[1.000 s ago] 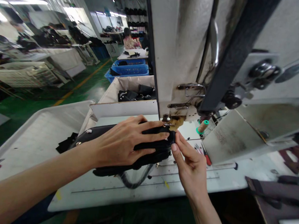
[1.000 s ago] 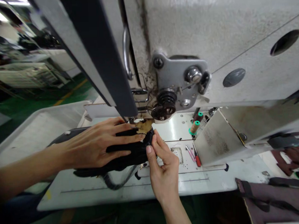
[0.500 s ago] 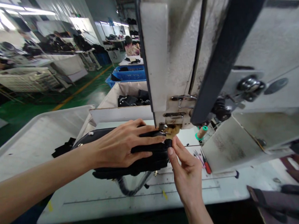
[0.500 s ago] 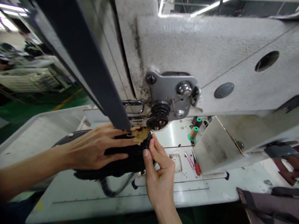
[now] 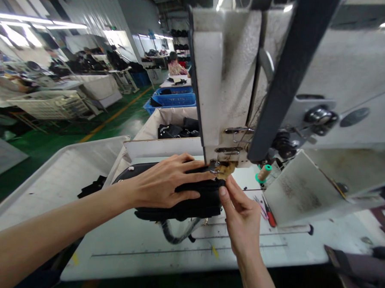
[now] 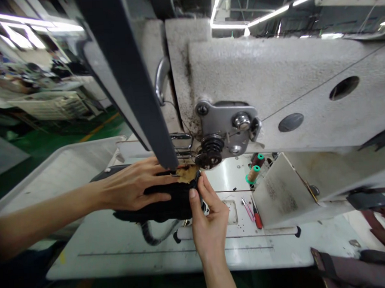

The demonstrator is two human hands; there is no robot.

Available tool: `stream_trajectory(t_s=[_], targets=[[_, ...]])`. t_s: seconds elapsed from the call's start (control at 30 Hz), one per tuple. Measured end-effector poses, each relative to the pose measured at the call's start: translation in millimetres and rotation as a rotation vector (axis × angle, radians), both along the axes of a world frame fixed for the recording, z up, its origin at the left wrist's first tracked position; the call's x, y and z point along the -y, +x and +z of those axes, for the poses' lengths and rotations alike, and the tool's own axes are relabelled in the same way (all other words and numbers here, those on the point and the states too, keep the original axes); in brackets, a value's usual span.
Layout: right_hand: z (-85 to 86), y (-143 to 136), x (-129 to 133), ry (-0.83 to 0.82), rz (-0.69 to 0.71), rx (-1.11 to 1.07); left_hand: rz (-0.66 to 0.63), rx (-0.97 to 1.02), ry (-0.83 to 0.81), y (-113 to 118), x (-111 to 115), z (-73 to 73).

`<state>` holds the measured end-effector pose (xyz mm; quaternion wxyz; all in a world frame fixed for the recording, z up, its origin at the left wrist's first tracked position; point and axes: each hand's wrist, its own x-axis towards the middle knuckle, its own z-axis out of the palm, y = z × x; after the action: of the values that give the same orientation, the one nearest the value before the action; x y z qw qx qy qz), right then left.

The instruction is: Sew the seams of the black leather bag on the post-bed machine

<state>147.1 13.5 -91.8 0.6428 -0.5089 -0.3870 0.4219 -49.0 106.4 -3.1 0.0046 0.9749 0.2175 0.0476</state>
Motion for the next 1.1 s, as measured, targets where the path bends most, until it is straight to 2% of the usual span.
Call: stream_trajectory(t_s=[0.13, 0.27, 0.43, 0.7, 0.9, 1.1], targets=[[0.6, -5.5, -0.4, -0.005, -0.003, -0.131, -0.007, 0.022, 0.002, -2.2, 2.8, -4.6], [2.1, -14.3, -1.6, 0.002, -0.061, -0.233, -0.116, 0.046, 0.027, -8.7, -7.2, -9.1], [1.6, -18.6, -0.9, -0.009, -0.098, -0.213, -0.184, 0.032, 0.052, -12.9, -20.2, -7.0], [2.5, -15.5, -2.2, -0.009, -0.061, -0.224, -0.14, -0.018, 0.043, -9.0, -13.4, -1.2], [7.4, -27.1, -7.6, -0.019, -0.137, -0.39, -0.103, -0.014, 0.037, -11.6, -11.5, -2.3], [7.0, -42.0, -14.3, -0.019, -0.21, -0.471, -0.124, -0.021, 0.002, -12.0, -13.5, -1.6]])
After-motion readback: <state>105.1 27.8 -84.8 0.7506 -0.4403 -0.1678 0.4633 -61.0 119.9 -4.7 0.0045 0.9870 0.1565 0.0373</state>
